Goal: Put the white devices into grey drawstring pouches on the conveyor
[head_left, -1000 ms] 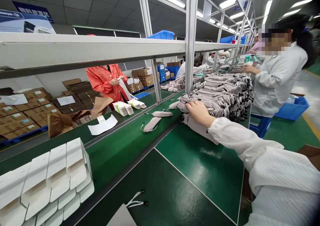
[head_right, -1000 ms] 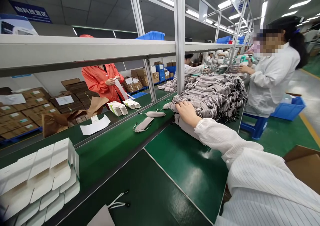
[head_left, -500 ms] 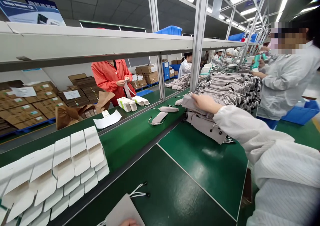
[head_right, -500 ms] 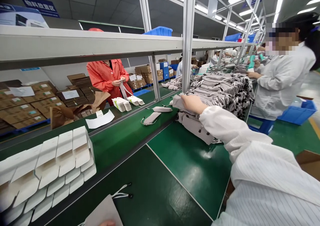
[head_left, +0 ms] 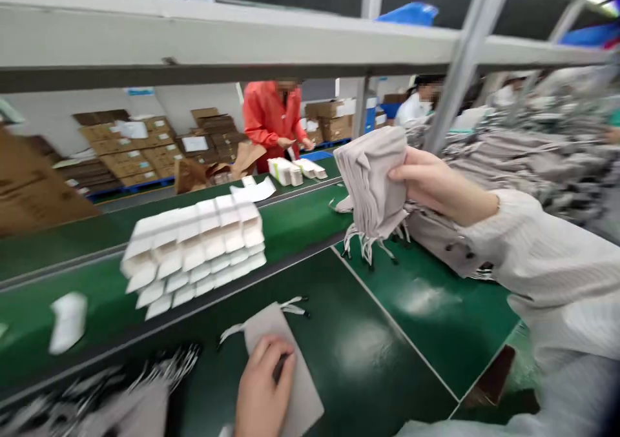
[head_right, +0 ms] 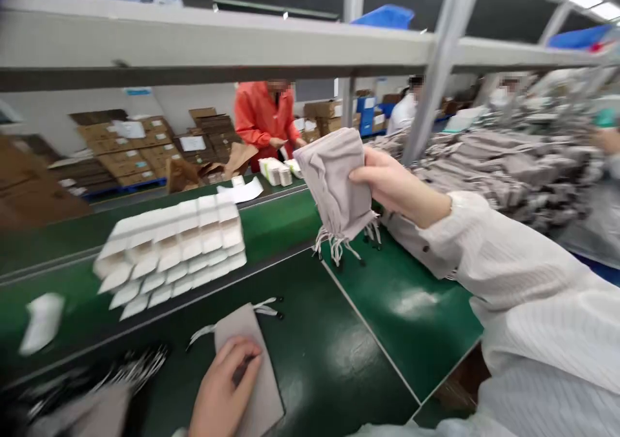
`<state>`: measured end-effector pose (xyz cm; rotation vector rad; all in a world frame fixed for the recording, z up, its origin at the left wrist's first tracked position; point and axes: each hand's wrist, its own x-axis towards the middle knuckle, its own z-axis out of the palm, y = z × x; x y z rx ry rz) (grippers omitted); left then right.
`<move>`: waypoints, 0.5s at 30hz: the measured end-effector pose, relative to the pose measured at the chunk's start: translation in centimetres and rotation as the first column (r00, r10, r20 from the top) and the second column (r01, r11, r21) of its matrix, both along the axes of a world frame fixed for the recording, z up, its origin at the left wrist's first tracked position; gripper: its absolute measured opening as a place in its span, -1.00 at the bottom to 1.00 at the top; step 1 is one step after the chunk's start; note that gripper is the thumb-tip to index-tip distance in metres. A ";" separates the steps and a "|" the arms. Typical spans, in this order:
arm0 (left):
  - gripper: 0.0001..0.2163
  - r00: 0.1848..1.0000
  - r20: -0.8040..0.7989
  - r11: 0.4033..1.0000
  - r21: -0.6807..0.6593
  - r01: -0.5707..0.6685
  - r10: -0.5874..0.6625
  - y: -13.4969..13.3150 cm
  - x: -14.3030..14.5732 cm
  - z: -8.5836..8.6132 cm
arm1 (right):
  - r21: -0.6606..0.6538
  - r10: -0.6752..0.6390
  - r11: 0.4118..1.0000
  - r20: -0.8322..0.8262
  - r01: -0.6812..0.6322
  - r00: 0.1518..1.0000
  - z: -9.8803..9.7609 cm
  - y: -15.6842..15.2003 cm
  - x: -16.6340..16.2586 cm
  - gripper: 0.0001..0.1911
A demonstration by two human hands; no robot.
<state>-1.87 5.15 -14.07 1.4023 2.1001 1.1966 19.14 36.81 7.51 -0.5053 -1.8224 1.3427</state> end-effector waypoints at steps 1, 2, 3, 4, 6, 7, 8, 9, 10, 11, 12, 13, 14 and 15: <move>-0.83 0.999 0.031 1.000 0.023 -0.009 0.008 -0.1 0.1 0.5 | 0.061 0.063 0.996 -0.016 -0.062 0.998 -0.8 -2.2 -1.6 -0.68; -0.84 0.997 0.075 0.999 0.044 -0.027 0.024 -0.2 0.2 0.8 | 0.142 0.116 0.984 -0.033 -0.111 0.993 -1.9 -4.4 -3.0 -0.68; -0.85 0.990 0.129 0.996 0.064 -0.062 0.053 -0.4 0.2 0.9 | 0.234 0.166 0.961 -0.053 -0.150 0.985 -3.3 -6.4 -4.2 -0.70; -0.86 0.973 0.200 0.986 0.094 -0.136 0.115 -0.5 0.0 0.9 | 0.326 0.224 0.926 -0.069 -0.190 0.972 -5.0 -8.3 -5.4 -0.72; -0.84 0.885 0.380 0.924 0.158 -0.347 0.268 -1.0 -0.5 0.7 | 0.502 0.392 0.806 -0.058 -0.313 0.918 -9.1 -11.7 -7.2 -0.75; -0.81 0.812 0.473 0.863 0.182 -0.471 0.343 -1.3 -0.9 0.5 | 0.580 0.488 0.712 -0.003 -0.396 0.873 -11.4 -13.2 -7.9 -0.77; -0.76 0.729 0.552 0.786 0.198 -0.586 0.404 -1.6 -1.4 0.3 | 0.646 0.561 0.593 0.095 -0.480 0.822 -13.6 -14.4 -8.4 -0.79; -0.72 0.655 0.608 0.708 0.207 -0.676 0.448 -2.0 -1.8 0.2 | 0.702 0.596 0.454 0.218 -0.548 0.773 -15.6 -15.4 -8.7 -0.79; -0.68 0.600 0.639 0.642 0.208 -0.738 0.482 -2.3 -2.2 0.1 | 0.728 0.596 0.322 0.340 -0.605 0.727 -17.3 -16.0 -8.7 -0.76; -0.65 0.568 0.641 0.601 0.202 -0.773 0.516 -2.7 -2.5 0.1 | 0.732 0.574 0.221 0.437 -0.644 0.693 -18.4 -16.2 -8.5 -0.74; -0.63 0.558 0.619 0.583 0.191 -0.790 0.553 -2.9 -2.7 0.1 | 0.728 0.544 0.162 0.498 -0.667 0.675 -19.0 -16.1 -8.2 -0.72; -0.62 0.570 0.572 0.586 0.183 -0.789 0.589 -3.2 -2.7 0.2 | 0.726 0.515 0.145 0.524 -0.672 0.678 -19.0 -15.5 -7.7 -0.71; -0.62 0.606 0.493 0.610 0.175 -0.772 0.625 -3.3 -2.6 0.3 | 0.737 0.485 0.163 0.520 -0.656 0.704 -18.5 -14.6 -7.1 -0.71; -0.62 0.645 0.393 0.634 0.179 -0.753 0.655 -3.3 -2.5 0.4 | 0.759 0.439 0.199 0.497 -0.620 0.749 -17.6 -13.3 -6.5 -0.70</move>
